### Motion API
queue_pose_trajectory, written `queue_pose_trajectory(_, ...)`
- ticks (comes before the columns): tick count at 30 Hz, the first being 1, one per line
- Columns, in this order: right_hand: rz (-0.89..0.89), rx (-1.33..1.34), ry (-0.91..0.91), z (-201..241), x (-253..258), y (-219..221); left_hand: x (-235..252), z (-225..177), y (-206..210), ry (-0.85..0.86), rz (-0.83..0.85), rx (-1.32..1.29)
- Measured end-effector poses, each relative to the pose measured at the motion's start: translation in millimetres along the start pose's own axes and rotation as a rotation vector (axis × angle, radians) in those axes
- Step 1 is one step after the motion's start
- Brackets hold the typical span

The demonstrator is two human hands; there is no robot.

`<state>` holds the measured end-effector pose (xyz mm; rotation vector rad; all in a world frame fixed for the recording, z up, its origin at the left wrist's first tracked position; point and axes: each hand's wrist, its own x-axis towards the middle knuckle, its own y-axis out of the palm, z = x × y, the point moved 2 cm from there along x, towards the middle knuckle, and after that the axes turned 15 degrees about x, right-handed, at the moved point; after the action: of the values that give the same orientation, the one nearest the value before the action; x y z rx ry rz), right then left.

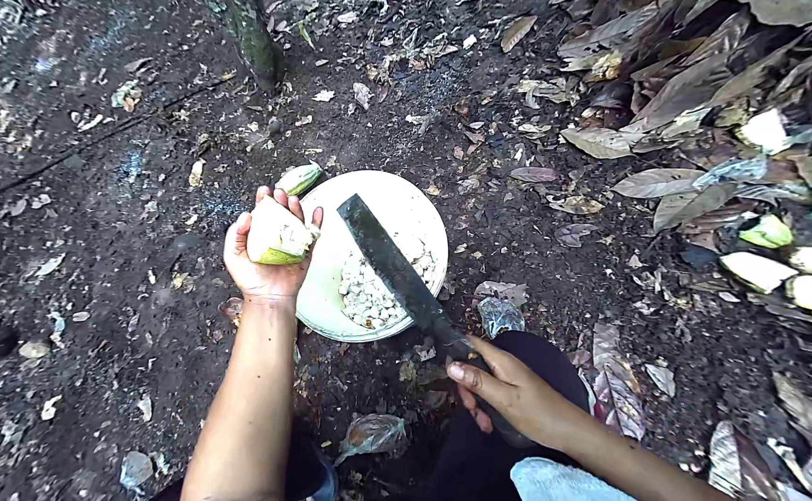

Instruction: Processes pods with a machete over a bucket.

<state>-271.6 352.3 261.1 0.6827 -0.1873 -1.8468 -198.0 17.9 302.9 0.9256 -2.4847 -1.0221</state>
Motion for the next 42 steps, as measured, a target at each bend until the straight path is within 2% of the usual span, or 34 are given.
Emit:
queue_pose_trajectory(4,-0.058,-0.579,-0.245,17,-9,-9,0,-18,1,-0.116,-0.004,0.264)
queue_pose_trajectory(7,-0.099,-0.935,-0.371,29,-9,-8,1,-25,5,-0.199,0.110,0.373)
queue_pose_trajectory(12,-0.124,-1.190,-0.408,45,-4,-11,-2,-35,16,-0.263,0.263,0.552)
queue_pose_trajectory(15,-0.153,-1.267,-0.420,49,-1,-8,-1,-38,17,-0.260,0.287,0.663)
queue_pose_trajectory(20,-0.152,-1.189,-0.296,40,8,3,3,-38,22,-0.106,0.247,0.776)
queue_pose_trajectory(24,-0.040,-1.032,-0.088,39,9,5,-1,-41,25,-0.064,0.239,1.033)
queue_pose_trajectory(27,-0.083,-1.077,-0.166,33,7,4,-1,-45,25,-0.124,0.328,1.078)
queue_pose_trajectory(29,-0.090,-1.053,-0.159,31,6,9,-1,-44,27,-0.092,0.326,1.125)
queue_pose_trajectory(32,-0.045,-0.875,-0.035,28,6,21,2,-40,28,0.071,0.275,1.182)
queue_pose_trajectory(35,-0.006,-0.764,-0.012,20,8,25,0,-38,24,0.180,0.277,1.198)
queue_pose_trajectory(42,0.134,-0.395,0.058,9,10,26,-5,-37,16,0.242,0.278,1.123)
